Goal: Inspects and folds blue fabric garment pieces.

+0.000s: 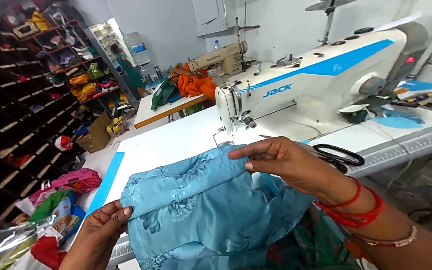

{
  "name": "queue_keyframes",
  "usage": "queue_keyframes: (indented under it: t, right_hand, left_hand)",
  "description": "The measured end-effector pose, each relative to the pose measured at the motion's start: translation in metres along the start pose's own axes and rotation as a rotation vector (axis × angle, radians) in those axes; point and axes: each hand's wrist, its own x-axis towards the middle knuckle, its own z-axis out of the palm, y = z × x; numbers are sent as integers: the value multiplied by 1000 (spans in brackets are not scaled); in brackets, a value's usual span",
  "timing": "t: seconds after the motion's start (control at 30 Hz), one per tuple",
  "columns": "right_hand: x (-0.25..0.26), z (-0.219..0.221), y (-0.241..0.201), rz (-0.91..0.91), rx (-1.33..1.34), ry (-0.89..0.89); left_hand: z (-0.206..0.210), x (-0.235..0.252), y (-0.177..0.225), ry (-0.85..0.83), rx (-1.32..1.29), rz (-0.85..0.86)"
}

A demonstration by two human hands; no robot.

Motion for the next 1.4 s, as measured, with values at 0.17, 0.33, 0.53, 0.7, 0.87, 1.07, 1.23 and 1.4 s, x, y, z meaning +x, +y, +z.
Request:
queue_keyframes:
  t: [0.17, 0.33, 0.53, 0.7, 0.87, 1.07, 1.23, 1.4]
  right_hand:
    - [0, -6, 4, 4, 13, -3]
    - [0, -9, 8, 11, 42, -1]
    - [3, -9, 14, 1, 53, -19]
    - [4, -8, 16, 0, 25, -18]
    - [5, -8, 19, 13, 40, -4]
    - [6, -9, 22, -174, -24, 107]
    - [-4, -9, -4, -627, -665, 460]
    - [-24, -12, -49, -641, -872, 479]
  left_hand:
    - [4, 3, -2, 3, 8, -8]
    - [9, 6, -4, 20, 19, -28]
    - [9, 10, -7, 36, 21, -27]
    - [8, 10, -9, 43, 24, -28]
    - [8, 11, -12, 38, 22, -18]
    - [-17, 16, -18, 6, -8, -37]
    - [-66, 60, -33, 285, 303, -59]
    - [-83, 139, -52, 463, 548, 3]
